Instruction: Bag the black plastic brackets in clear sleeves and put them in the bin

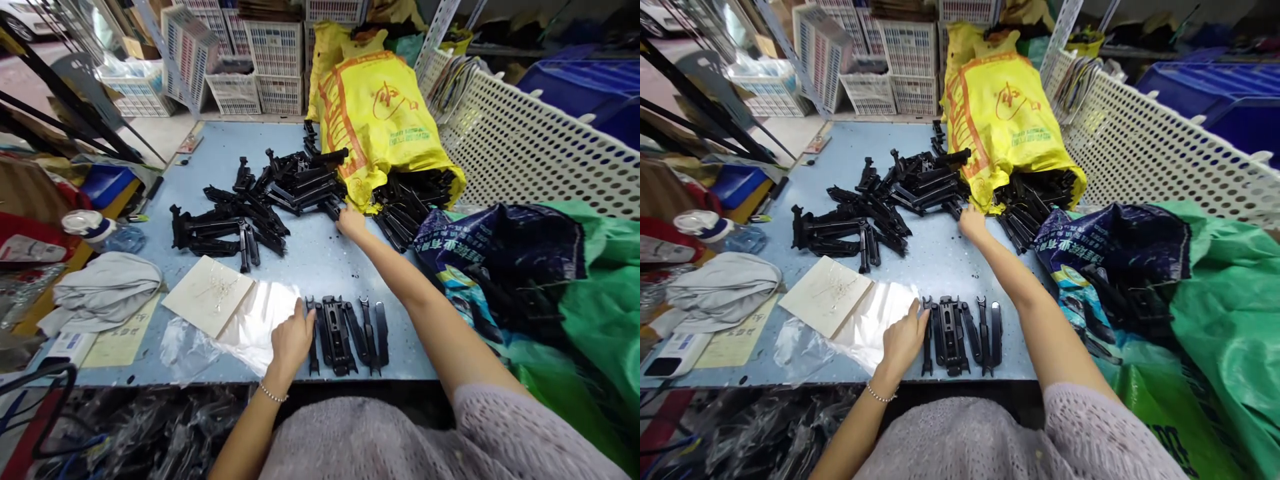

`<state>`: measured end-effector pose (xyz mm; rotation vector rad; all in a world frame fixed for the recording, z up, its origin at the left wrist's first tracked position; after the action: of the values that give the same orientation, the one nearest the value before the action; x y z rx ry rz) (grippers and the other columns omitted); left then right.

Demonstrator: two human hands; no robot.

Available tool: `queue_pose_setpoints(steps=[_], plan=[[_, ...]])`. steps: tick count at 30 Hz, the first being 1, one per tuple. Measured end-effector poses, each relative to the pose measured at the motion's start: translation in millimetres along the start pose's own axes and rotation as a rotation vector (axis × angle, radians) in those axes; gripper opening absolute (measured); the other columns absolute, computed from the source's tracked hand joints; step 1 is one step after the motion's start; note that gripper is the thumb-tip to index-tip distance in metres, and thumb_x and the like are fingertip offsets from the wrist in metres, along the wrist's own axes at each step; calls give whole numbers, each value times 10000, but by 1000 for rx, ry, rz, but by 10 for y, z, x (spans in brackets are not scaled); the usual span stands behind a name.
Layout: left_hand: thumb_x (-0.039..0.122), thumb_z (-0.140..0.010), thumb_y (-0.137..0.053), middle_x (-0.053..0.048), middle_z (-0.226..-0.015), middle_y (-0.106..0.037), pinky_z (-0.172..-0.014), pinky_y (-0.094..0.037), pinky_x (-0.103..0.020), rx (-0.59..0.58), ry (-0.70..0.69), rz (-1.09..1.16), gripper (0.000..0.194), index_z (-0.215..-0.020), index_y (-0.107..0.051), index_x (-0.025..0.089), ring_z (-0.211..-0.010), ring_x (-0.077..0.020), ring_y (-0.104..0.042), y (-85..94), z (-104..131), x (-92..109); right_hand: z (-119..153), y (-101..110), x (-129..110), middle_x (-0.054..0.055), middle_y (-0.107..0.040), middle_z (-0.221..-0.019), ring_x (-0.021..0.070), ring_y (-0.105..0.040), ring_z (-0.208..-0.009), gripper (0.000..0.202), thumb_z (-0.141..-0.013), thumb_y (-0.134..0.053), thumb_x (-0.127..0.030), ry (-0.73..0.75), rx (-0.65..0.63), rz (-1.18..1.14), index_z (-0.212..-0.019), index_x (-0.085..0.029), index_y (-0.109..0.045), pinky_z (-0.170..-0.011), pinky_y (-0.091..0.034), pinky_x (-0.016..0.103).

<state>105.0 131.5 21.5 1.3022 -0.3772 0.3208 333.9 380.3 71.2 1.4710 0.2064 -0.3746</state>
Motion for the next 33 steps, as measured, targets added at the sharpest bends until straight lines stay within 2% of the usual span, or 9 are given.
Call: queue_pose_setpoints(steps=[4,7,9,12,17,22,26,30,33], plan=[[512,-965,-397,-159,-1259,-643,-990,-464,-433,59,-142,447,509,-1332,-559,198,-1147,-271,-622,230,-295,85,515,-229,14,135,-675,-909,219,-637,-775,389,-958,-433,-379,10,-178,-106,-988,-93,-695,-686,-478,299],[537,-905,-530,-139,-1343,-564,-955,-491,-370,17,-107,1005,614,-1428,-406,238,-1102,-199,-627,198,-613,213,1208,-302,-212,80,-655,-913,192,-624,-793,320,-916,-536,-408,142,-167,-218,-1028,-137,-665,-677,-477,269],[537,-851,-618,-115,-1275,-583,-849,-521,-304,58,-18,1298,655,-1395,-402,243,-984,-157,-650,201,-750,266,1684,-153,-432,97,-615,-1053,217,-607,-901,412,-844,-648,-427,297,-9,-249,-1155,-159,-605,-737,-483,300],[521,-812,-669,-39,-953,-636,-670,-501,-230,55,58,1514,446,-1087,-577,183,-725,-104,-617,247,-732,347,2130,-73,-703,70,-599,-1012,193,-600,-889,318,-943,-538,-419,509,-45,-353,-1177,-210,-587,-771,-482,303],[457,-810,-691,6,-847,-597,-538,-450,-205,-168,15,1622,340,-971,-575,180,-583,-66,-548,283,-377,488,1877,169,-791,127,-582,-1069,251,-558,-1007,359,-987,-411,-476,583,140,-256,-1109,-184,-581,-861,-457,366],[472,-806,-693,23,-758,-586,-501,-435,-205,-28,36,1568,352,-965,-575,181,-546,-71,-538,407,-252,306,1807,-117,-1109,54,-575,-776,181,-538,-727,491,-1023,-228,-521,609,-126,-473,-841,-190,-542,-697,-441,309],[470,-830,-671,23,-690,-562,-495,-418,-192,67,24,1618,322,-880,-576,167,-546,-72,-527,563,-240,131,2306,-277,-1254,23,-580,-767,144,-515,-670,463,-1034,-241,-498,640,-397,-538,-853,-196,-542,-645,-418,273],[484,-824,-669,10,-757,-576,-493,-416,-194,-12,36,1677,332,-914,-573,180,-543,-64,-510,501,-171,148,2796,-317,-1180,72,-595,-893,186,-533,-812,331,-990,-407,-464,712,-278,-412,-865,-190,-544,-724,-425,309],[505,-850,-618,-8,-815,-589,-554,-468,-225,31,-25,1572,341,-982,-573,193,-587,-86,-535,469,-23,192,2969,-587,-1010,17,-540,-748,149,-499,-696,369,-999,-373,-451,515,-365,-700,-756,-198,-485,-654,-412,275]])
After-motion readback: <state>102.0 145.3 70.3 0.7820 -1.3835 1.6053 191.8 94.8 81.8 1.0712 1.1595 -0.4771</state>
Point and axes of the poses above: each hand's wrist, its own z-axis away from the middle knuckle, its own y-axis out of the back of the hand, x = y × z, the point moved 10 cm from there along -z, towards the middle knuckle
